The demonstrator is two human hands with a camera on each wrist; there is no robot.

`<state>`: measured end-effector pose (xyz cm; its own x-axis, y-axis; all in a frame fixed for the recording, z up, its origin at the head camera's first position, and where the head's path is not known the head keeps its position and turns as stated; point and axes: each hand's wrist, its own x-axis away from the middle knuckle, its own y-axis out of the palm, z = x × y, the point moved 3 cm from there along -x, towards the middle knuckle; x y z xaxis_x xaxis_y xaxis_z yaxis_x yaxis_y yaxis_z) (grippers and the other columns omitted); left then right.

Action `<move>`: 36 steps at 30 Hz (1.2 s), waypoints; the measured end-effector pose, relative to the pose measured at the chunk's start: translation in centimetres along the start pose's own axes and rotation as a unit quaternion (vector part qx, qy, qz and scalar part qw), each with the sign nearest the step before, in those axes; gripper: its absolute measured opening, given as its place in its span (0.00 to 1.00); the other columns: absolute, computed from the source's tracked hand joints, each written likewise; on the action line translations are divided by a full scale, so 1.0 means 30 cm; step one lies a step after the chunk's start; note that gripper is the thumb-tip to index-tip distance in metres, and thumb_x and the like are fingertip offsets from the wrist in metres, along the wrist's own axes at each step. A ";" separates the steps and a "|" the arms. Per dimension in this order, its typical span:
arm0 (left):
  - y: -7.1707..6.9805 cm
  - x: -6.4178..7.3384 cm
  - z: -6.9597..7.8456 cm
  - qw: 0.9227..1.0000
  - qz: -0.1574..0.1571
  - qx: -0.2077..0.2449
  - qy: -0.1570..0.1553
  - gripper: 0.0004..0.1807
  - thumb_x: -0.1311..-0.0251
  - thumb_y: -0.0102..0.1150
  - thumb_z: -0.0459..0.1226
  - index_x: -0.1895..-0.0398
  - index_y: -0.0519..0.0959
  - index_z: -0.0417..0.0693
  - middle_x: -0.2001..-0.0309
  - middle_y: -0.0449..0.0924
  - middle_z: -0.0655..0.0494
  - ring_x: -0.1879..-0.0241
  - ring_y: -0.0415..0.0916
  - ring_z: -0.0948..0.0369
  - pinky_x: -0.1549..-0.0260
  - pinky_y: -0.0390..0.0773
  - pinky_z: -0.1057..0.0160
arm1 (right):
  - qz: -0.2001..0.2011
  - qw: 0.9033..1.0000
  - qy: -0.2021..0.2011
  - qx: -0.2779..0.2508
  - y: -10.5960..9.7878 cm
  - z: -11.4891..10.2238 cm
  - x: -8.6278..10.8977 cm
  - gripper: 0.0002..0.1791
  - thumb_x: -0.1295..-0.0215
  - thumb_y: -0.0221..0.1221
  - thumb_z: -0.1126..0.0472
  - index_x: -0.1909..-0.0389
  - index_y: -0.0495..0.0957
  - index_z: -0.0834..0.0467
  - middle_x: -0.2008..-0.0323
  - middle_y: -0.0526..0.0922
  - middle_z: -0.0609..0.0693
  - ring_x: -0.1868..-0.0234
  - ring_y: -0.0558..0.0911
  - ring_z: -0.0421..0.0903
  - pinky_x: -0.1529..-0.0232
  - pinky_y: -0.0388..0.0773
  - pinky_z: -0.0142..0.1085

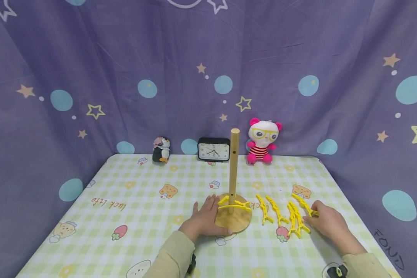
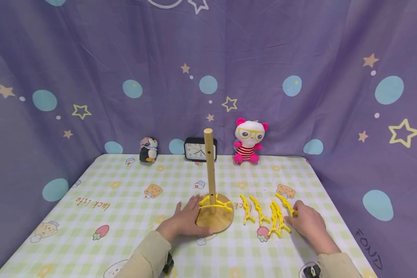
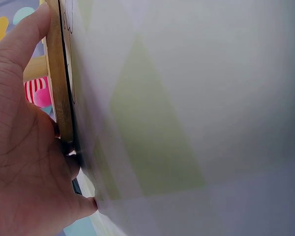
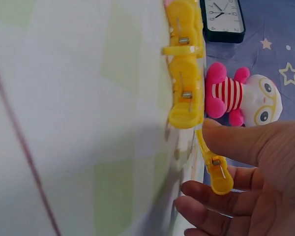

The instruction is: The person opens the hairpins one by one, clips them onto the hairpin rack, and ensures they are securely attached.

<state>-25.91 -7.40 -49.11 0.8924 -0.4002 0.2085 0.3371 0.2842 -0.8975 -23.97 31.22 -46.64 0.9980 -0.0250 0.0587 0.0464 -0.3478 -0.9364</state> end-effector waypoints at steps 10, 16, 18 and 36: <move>-0.038 0.033 0.037 1.000 -0.004 0.001 -0.002 0.65 0.55 0.62 0.69 0.22 0.45 0.42 0.22 0.40 0.46 0.24 0.36 0.50 0.32 0.37 0.36 | 0.065 0.997 -0.003 -0.039 -0.018 -0.026 0.008 0.24 0.38 0.65 0.54 0.54 0.70 0.68 0.66 0.81 0.62 0.67 0.80 0.57 0.65 0.74 0.52; -0.031 0.025 0.031 1.000 -0.006 0.005 -0.003 0.65 0.55 0.62 0.69 0.22 0.45 0.43 0.22 0.40 0.46 0.24 0.36 0.50 0.33 0.36 0.36 | 0.092 0.993 -0.047 -0.062 -0.032 -0.095 0.020 0.26 0.33 0.60 0.55 0.44 0.70 0.71 0.55 0.81 0.69 0.59 0.81 0.62 0.60 0.75 0.55; -0.030 0.023 0.030 1.000 -0.006 0.006 -0.002 0.65 0.55 0.62 0.68 0.22 0.45 0.43 0.22 0.40 0.46 0.24 0.36 0.50 0.33 0.36 0.35 | 0.095 0.991 -0.064 -0.063 -0.036 -0.124 0.023 0.26 0.31 0.59 0.56 0.41 0.70 0.71 0.52 0.80 0.69 0.57 0.81 0.62 0.59 0.76 0.55; -0.042 0.034 0.038 1.000 -0.001 0.013 0.003 0.65 0.55 0.63 0.68 0.22 0.46 0.42 0.22 0.42 0.45 0.24 0.37 0.49 0.33 0.37 0.35 | 0.148 0.962 -0.219 -0.074 -0.021 -0.342 0.070 0.19 0.35 0.61 0.66 0.43 0.78 0.62 0.48 0.82 0.59 0.52 0.82 0.57 0.54 0.79 0.52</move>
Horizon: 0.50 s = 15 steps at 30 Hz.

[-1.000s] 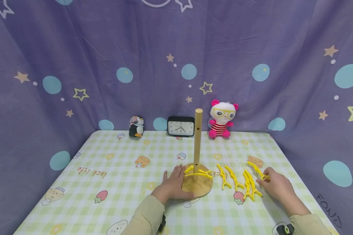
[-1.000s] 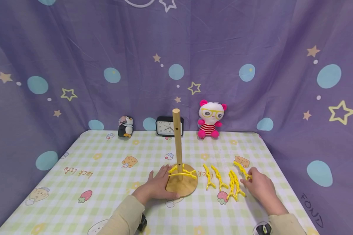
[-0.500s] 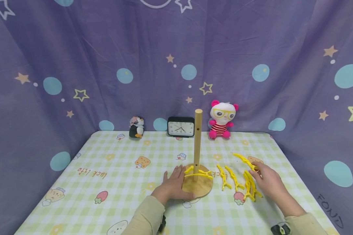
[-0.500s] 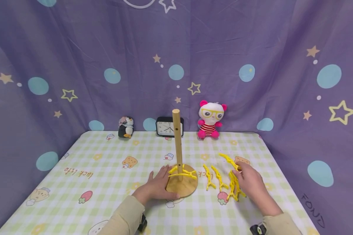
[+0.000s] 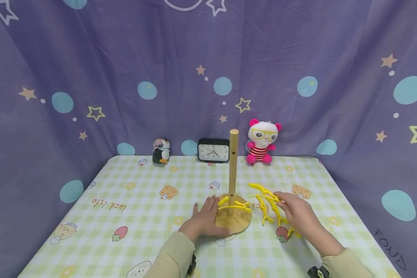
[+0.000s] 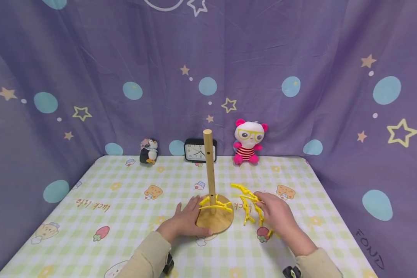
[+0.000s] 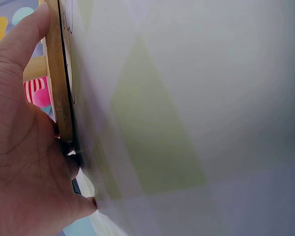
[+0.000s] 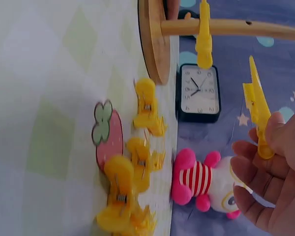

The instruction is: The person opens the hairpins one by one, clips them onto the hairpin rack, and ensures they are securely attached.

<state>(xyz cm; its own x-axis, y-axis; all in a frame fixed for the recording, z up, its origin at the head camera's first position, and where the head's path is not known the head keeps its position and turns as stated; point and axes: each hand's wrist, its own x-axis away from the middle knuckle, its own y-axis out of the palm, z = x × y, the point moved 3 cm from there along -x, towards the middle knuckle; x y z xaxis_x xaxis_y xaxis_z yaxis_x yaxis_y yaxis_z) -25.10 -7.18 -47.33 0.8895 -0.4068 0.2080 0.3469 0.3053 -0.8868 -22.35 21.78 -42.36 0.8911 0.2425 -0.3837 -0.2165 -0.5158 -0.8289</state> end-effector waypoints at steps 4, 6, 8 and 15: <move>0.001 -0.004 -0.005 1.000 -0.001 0.004 0.002 0.65 0.55 0.63 0.68 0.22 0.46 0.43 0.22 0.41 0.45 0.24 0.36 0.49 0.33 0.36 0.35 | 0.011 1.000 -0.028 -0.007 0.031 -0.030 -0.015 0.18 0.36 0.62 0.66 0.45 0.80 0.61 0.50 0.84 0.57 0.50 0.83 0.55 0.52 0.79 0.51; 0.003 -0.007 -0.009 1.000 -0.004 0.003 0.000 0.64 0.54 0.63 0.68 0.22 0.45 0.44 0.22 0.40 0.46 0.24 0.35 0.50 0.33 0.35 0.35 | 0.012 0.999 -0.039 -0.009 0.048 -0.044 -0.024 0.18 0.36 0.62 0.66 0.45 0.80 0.61 0.50 0.84 0.56 0.50 0.83 0.55 0.52 0.79 0.49; 0.007 -0.009 -0.012 1.000 -0.008 0.006 -0.003 0.64 0.54 0.62 0.68 0.22 0.44 0.45 0.22 0.39 0.47 0.24 0.34 0.51 0.33 0.33 0.36 | 0.011 0.999 -0.048 -0.008 0.065 -0.058 -0.033 0.17 0.36 0.62 0.66 0.46 0.81 0.61 0.51 0.85 0.55 0.50 0.83 0.53 0.52 0.79 0.48; 0.007 -0.004 -0.006 1.000 -0.007 0.010 -0.006 0.64 0.53 0.63 0.67 0.22 0.46 0.43 0.22 0.40 0.46 0.24 0.35 0.50 0.33 0.34 0.36 | -0.003 0.997 -0.076 0.009 0.127 -0.104 -0.065 0.16 0.38 0.64 0.64 0.48 0.82 0.57 0.53 0.86 0.51 0.52 0.84 0.50 0.52 0.80 0.46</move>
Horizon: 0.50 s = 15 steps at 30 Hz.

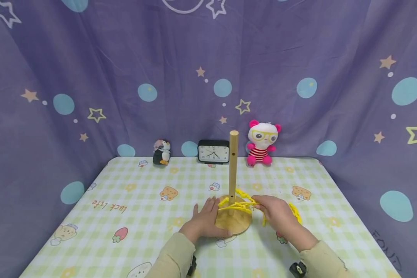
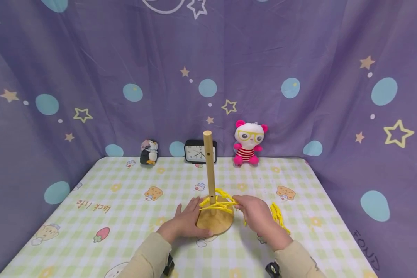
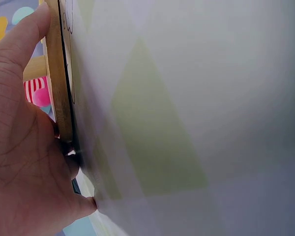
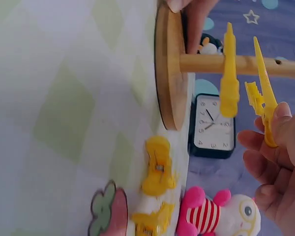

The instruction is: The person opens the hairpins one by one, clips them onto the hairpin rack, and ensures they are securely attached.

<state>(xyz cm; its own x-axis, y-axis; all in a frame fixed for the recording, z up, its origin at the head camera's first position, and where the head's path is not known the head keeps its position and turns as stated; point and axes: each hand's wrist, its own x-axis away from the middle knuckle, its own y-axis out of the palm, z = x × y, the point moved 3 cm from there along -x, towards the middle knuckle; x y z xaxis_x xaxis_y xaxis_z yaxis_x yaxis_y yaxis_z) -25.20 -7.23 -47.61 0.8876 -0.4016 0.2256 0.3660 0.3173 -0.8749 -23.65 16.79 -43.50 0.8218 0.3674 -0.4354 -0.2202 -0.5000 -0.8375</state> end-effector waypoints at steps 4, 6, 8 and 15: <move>0.002 0.004 0.004 1.000 -0.001 -0.009 -0.001 0.64 0.53 0.62 0.68 0.22 0.45 0.43 0.22 0.39 0.46 0.24 0.35 0.50 0.33 0.35 0.36 | -0.009 1.000 -0.012 0.017 0.032 -0.020 -0.022 0.16 0.39 0.65 0.63 0.50 0.83 0.54 0.55 0.86 0.48 0.54 0.84 0.49 0.54 0.80 0.46; 0.003 0.004 0.004 1.000 0.001 -0.013 0.001 0.64 0.54 0.61 0.69 0.22 0.45 0.43 0.22 0.40 0.46 0.24 0.36 0.50 0.33 0.36 0.35 | -0.010 0.999 -0.017 0.025 0.044 -0.029 -0.034 0.15 0.40 0.66 0.63 0.51 0.84 0.53 0.55 0.86 0.47 0.54 0.84 0.48 0.55 0.80 0.45; 0.005 0.003 0.004 1.000 0.004 -0.016 0.003 0.65 0.54 0.61 0.69 0.22 0.45 0.43 0.22 0.40 0.46 0.24 0.36 0.50 0.33 0.36 0.35 | -0.011 0.999 -0.025 0.028 0.055 -0.037 -0.044 0.15 0.40 0.67 0.63 0.51 0.84 0.53 0.56 0.87 0.47 0.55 0.84 0.48 0.57 0.81 0.45; 0.007 0.001 0.001 1.000 0.006 -0.020 0.005 0.64 0.54 0.61 0.70 0.22 0.47 0.44 0.22 0.40 0.47 0.24 0.36 0.51 0.33 0.37 0.35 | -0.019 0.998 -0.058 -0.001 0.067 -0.056 -0.065 0.14 0.40 0.66 0.64 0.52 0.84 0.55 0.56 0.86 0.48 0.57 0.84 0.48 0.57 0.80 0.45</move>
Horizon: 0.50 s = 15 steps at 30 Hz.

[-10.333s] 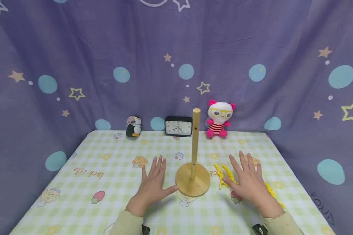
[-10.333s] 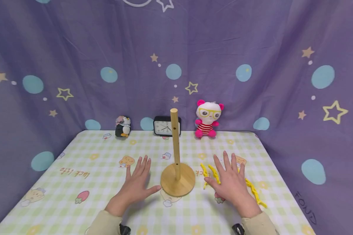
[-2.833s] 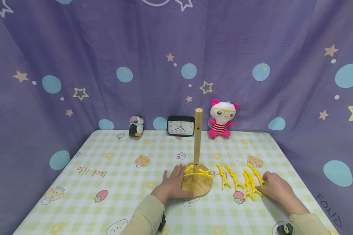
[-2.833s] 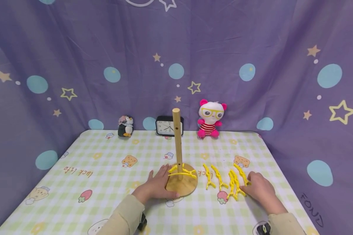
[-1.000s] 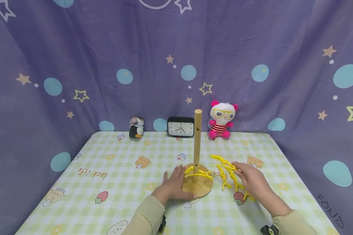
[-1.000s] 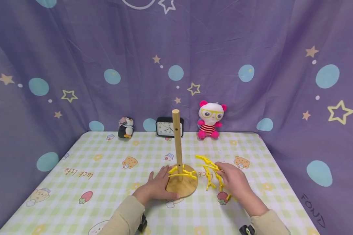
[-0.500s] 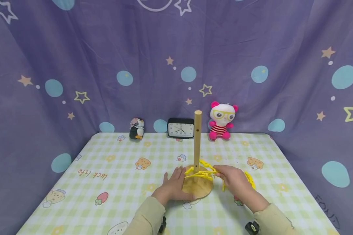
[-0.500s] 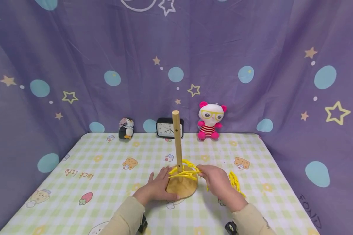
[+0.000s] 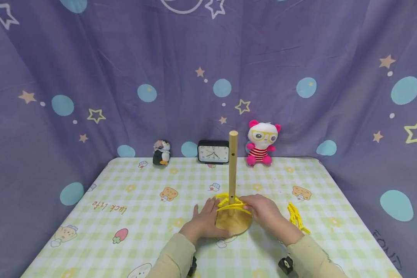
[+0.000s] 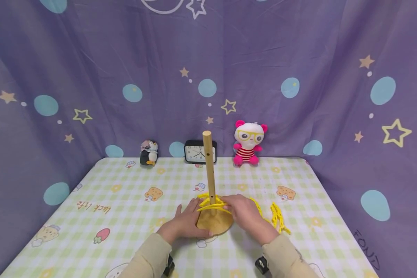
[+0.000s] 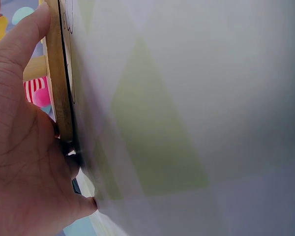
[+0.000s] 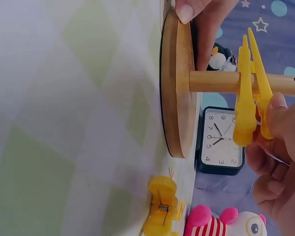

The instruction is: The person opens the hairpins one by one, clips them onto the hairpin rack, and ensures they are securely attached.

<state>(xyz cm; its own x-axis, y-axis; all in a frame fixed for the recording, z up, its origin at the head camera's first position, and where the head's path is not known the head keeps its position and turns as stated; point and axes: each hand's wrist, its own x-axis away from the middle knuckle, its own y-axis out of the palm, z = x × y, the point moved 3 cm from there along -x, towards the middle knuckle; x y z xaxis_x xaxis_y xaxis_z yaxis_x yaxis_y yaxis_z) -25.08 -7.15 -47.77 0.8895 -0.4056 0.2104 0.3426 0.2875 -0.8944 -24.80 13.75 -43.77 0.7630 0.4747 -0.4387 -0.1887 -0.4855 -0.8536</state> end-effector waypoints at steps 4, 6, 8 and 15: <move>-0.001 0.001 0.002 1.000 0.000 -0.001 0.000 0.65 0.54 0.60 0.70 0.22 0.46 0.43 0.22 0.40 0.46 0.24 0.36 0.50 0.33 0.37 0.35 | -0.021 1.000 0.001 -0.023 -0.002 0.008 0.008 0.15 0.37 0.63 0.65 0.49 0.82 0.57 0.52 0.85 0.50 0.51 0.82 0.50 0.50 0.78 0.47; -0.002 0.002 0.002 1.000 0.000 -0.002 -0.002 0.65 0.55 0.60 0.70 0.22 0.46 0.42 0.22 0.40 0.46 0.24 0.37 0.50 0.33 0.37 0.35 | -0.032 0.999 0.004 -0.034 -0.001 0.013 0.011 0.16 0.36 0.62 0.65 0.47 0.80 0.58 0.50 0.83 0.51 0.48 0.81 0.51 0.47 0.76 0.48; -0.003 0.002 0.001 1.000 0.000 -0.004 -0.002 0.65 0.55 0.60 0.70 0.22 0.45 0.43 0.22 0.40 0.46 0.24 0.37 0.50 0.33 0.37 0.35 | -0.038 0.998 0.004 -0.039 0.000 0.016 0.012 0.18 0.34 0.60 0.64 0.44 0.78 0.58 0.47 0.82 0.52 0.45 0.80 0.52 0.45 0.75 0.49; -0.005 0.003 0.003 1.000 -0.002 0.002 -0.004 0.65 0.54 0.61 0.70 0.22 0.45 0.43 0.22 0.40 0.45 0.24 0.36 0.49 0.33 0.36 0.35 | -0.054 0.995 0.060 -0.060 -0.031 0.027 0.032 0.29 0.35 0.62 0.52 0.34 0.71 0.55 0.40 0.77 0.51 0.66 0.77 0.36 0.63 0.77 0.37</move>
<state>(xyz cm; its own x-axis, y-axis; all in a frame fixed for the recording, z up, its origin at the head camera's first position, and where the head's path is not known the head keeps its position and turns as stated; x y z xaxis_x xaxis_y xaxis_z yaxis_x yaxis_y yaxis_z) -25.04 -7.15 -47.57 0.8907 -0.3994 0.2171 0.3471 0.2892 -0.8921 -24.40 15.27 -43.63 0.8449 0.4406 -0.3032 -0.0326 -0.5234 -0.8515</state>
